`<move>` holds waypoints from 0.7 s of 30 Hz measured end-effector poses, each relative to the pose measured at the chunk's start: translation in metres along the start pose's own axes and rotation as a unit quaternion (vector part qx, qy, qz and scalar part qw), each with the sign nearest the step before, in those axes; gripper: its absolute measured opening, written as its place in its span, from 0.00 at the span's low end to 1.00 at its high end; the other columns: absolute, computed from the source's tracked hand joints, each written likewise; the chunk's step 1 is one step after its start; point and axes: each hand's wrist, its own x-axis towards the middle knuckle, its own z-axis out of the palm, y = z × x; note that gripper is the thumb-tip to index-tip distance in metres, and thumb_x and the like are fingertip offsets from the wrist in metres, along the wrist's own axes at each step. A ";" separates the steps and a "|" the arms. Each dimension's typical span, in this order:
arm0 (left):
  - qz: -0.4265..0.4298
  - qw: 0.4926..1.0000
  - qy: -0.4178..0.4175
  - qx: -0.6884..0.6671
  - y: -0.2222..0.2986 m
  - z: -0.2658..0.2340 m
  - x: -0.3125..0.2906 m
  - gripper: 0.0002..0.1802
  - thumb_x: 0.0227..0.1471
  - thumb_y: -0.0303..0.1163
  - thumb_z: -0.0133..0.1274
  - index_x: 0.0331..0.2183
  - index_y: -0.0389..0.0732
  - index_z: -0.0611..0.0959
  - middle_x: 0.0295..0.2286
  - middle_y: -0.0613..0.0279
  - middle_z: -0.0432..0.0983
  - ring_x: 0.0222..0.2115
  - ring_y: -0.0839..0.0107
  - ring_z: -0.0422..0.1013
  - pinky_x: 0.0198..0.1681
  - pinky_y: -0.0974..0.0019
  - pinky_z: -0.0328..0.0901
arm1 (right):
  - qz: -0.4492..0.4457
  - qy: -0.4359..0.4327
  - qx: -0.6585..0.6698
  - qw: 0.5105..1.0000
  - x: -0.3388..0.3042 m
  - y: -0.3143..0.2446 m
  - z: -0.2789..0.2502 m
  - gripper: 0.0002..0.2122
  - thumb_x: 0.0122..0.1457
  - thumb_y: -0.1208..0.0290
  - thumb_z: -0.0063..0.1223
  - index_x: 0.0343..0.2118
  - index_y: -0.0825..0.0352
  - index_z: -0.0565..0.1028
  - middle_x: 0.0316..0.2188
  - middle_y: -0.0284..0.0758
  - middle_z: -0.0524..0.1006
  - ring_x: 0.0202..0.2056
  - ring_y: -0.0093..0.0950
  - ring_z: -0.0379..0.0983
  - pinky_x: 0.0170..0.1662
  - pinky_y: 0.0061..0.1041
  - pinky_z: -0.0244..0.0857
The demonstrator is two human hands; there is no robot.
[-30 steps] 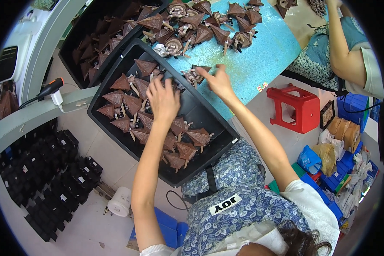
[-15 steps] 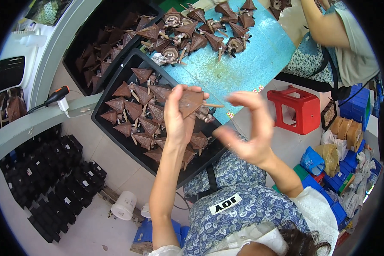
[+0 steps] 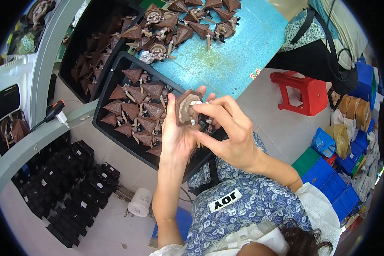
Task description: The person assembles plastic toy figures by hand, applying glue from a glue bottle to individual plastic components and joining them together.
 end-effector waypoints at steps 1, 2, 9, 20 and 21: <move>-0.031 0.995 -0.049 -0.085 0.000 -0.002 0.000 0.30 0.61 0.54 0.32 0.45 0.35 0.70 0.47 0.49 0.68 0.48 0.53 0.66 0.50 0.53 0.66 | -0.003 0.000 0.005 1.000 -0.001 -0.001 -0.002 0.19 0.41 0.77 0.63 0.40 0.68 0.72 0.32 0.39 0.69 0.31 0.32 0.70 0.32 0.28 0.67; -0.062 0.979 -0.098 -0.170 0.000 -0.005 0.001 0.31 0.60 0.54 0.33 0.45 0.34 0.71 0.47 0.50 0.69 0.49 0.54 0.66 0.51 0.53 0.65 | -0.001 0.003 0.006 1.000 -0.002 -0.003 -0.002 0.19 0.41 0.77 0.63 0.40 0.68 0.72 0.32 0.39 0.69 0.31 0.32 0.70 0.32 0.28 0.67; -0.025 0.962 -0.158 -0.222 -0.017 -0.009 0.009 0.22 0.60 0.54 0.36 0.38 0.48 0.75 0.43 0.61 0.70 0.48 0.63 0.64 0.51 0.57 0.63 | -0.037 0.041 0.003 0.998 -0.006 -0.003 0.000 0.16 0.39 0.81 0.61 0.35 0.71 0.74 0.30 0.39 0.71 0.32 0.34 0.71 0.35 0.30 0.68; 0.207 0.949 0.179 0.155 0.000 -0.045 0.031 0.25 0.61 0.50 0.36 0.39 0.35 0.71 0.30 0.53 0.72 0.23 0.64 0.72 0.30 0.61 0.69 | 0.040 0.023 -0.058 0.997 -0.022 0.035 0.018 0.17 0.47 0.73 0.61 0.39 0.72 0.71 0.34 0.42 0.75 0.35 0.39 0.73 0.38 0.31 0.67; 0.233 0.922 0.232 0.204 0.007 -0.062 0.048 0.25 0.61 0.49 0.36 0.40 0.32 0.70 0.31 0.50 0.73 0.27 0.61 0.73 0.35 0.59 0.69 | 0.048 0.028 -0.073 0.996 -0.022 0.045 0.020 0.16 0.48 0.72 0.61 0.38 0.72 0.72 0.34 0.42 0.75 0.36 0.39 0.73 0.39 0.31 0.67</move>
